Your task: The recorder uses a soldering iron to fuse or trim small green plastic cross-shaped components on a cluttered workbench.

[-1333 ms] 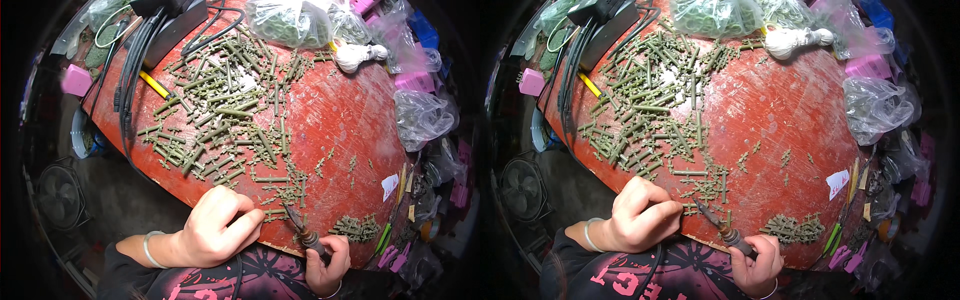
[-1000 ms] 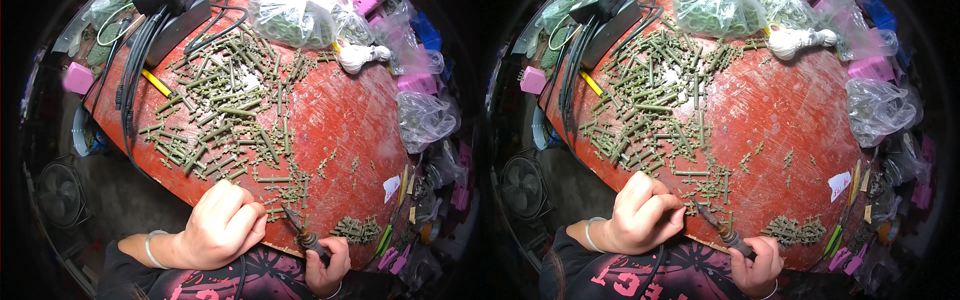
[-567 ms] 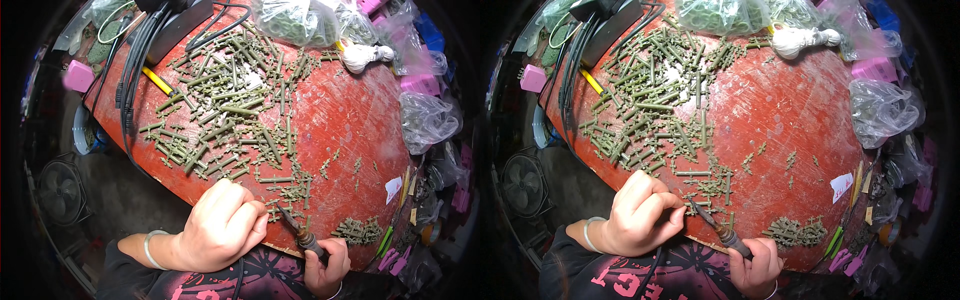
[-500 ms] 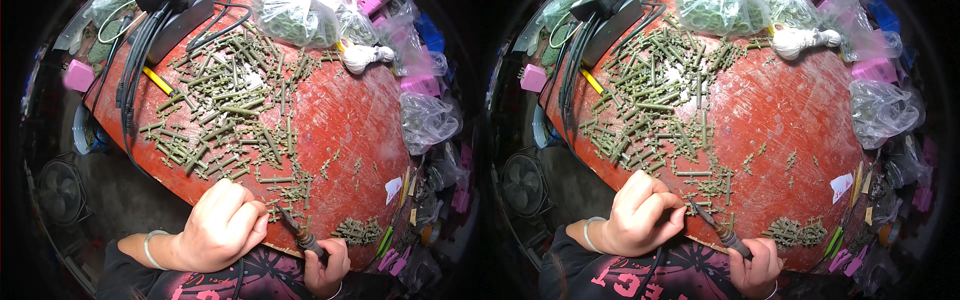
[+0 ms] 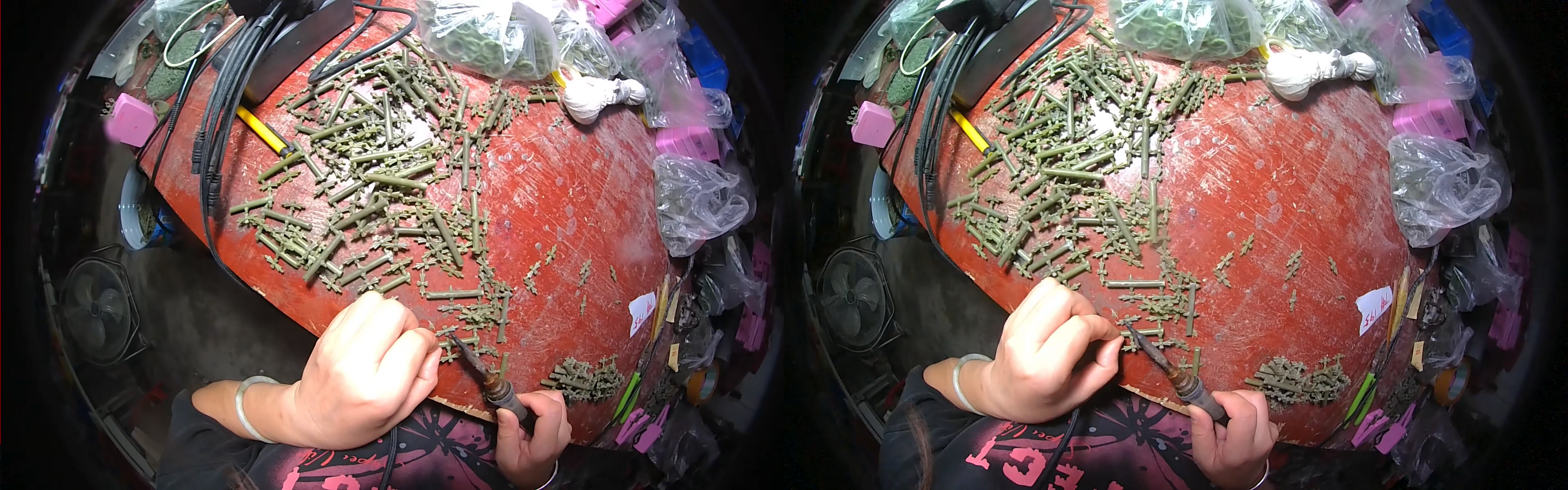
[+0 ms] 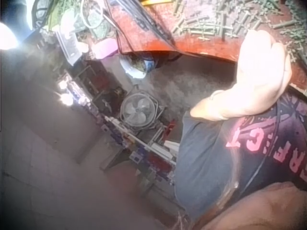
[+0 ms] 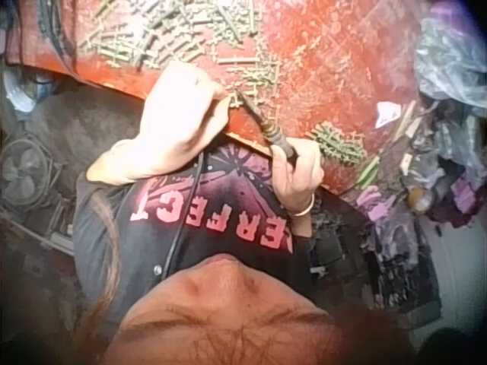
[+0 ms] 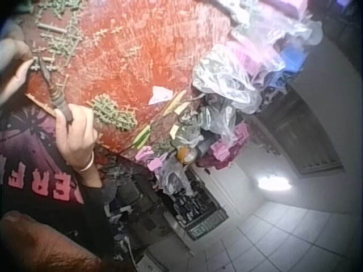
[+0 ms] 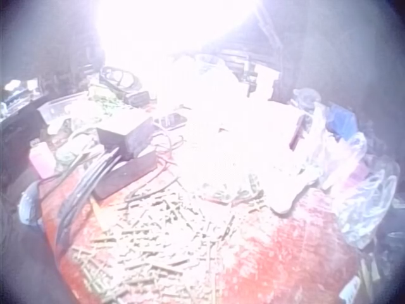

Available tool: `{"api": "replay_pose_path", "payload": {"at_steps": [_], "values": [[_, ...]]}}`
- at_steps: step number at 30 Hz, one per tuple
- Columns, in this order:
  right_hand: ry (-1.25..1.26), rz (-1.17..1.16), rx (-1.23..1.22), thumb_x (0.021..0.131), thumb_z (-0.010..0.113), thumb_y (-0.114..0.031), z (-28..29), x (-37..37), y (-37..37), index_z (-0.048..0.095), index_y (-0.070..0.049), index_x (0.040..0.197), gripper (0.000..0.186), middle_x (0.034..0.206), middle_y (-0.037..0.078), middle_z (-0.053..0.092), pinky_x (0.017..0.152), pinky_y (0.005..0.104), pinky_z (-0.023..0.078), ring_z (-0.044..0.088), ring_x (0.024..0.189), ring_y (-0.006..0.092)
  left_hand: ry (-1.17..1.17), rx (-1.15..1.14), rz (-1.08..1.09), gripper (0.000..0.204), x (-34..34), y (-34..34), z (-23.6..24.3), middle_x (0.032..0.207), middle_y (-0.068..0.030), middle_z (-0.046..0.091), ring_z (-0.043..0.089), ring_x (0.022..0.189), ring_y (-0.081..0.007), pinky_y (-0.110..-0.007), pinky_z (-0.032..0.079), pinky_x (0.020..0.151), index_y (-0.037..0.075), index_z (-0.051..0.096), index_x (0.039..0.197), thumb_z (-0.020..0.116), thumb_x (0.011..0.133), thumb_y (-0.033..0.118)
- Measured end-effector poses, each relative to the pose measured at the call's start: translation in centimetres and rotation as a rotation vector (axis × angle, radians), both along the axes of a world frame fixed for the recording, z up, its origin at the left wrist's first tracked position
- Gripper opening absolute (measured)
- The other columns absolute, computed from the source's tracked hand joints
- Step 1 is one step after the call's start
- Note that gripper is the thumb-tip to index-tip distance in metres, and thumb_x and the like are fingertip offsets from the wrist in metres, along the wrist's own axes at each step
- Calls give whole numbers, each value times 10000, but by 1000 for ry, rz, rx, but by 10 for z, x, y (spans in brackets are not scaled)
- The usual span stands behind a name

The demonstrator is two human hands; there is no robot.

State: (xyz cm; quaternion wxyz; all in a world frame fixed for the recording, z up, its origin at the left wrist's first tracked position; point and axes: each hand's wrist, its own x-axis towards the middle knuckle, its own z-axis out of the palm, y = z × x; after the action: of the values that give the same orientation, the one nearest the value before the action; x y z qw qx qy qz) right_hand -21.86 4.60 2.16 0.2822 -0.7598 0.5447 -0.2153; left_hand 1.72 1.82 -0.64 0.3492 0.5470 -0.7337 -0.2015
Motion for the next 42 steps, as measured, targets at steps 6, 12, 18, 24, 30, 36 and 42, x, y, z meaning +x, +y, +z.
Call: {"api": "replay_pose_path", "payload": {"at_steps": [6,12,18,24,30,36,42], "values": [[2,2,11,870,739,15,1,1,-1,605,27,1005,191,839,167,601,599,381,494,599,668,318,-11,21,0,243,0,0,3,776,-93,553,560,685,-262,-364,453,577,-2,655,869,793,669,-19],[4,-3,10,872,735,18,2,0,0,605,26,1007,188,843,166,605,602,379,494,600,672,312,-3,19,-2,237,-1,-1,3,771,-92,554,559,682,-262,-364,452,576,-1,653,868,788,676,-22],[-27,3,3,871,734,24,-4,-1,1,600,25,1024,203,847,156,611,616,372,494,599,681,299,-15,23,8,230,0,0,2,772,-95,553,555,680,-263,-364,451,578,1,646,863,786,682,-23],[-41,-5,-4,871,731,28,-2,-3,2,596,26,1040,217,856,155,616,639,371,495,603,703,294,-3,34,-5,232,0,-2,4,785,-103,555,553,681,-267,-367,451,582,-2,642,866,785,685,-22],[-44,-16,-3,870,732,26,-3,-4,3,599,24,1036,213,860,157,618,647,370,499,607,710,295,1,28,-2,231,0,-2,3,782,-101,557,555,682,-267,-368,452,582,-3,640,863,785,685,-24],[-27,-16,5,865,742,23,-2,-1,2,603,22,1016,204,852,162,615,628,374,501,605,690,303,8,29,-4,228,0,-2,3,776,-98,560,557,680,-264,-369,453,581,-4,640,863,784,688,-27],[3,-15,8,866,742,20,1,0,0,600,21,1008,200,845,165,612,615,379,500,604,679,309,12,32,-3,231,-1,-3,3,775,-98,552,552,676,-263,-370,449,575,-4,636,859,787,686,-29]]}}
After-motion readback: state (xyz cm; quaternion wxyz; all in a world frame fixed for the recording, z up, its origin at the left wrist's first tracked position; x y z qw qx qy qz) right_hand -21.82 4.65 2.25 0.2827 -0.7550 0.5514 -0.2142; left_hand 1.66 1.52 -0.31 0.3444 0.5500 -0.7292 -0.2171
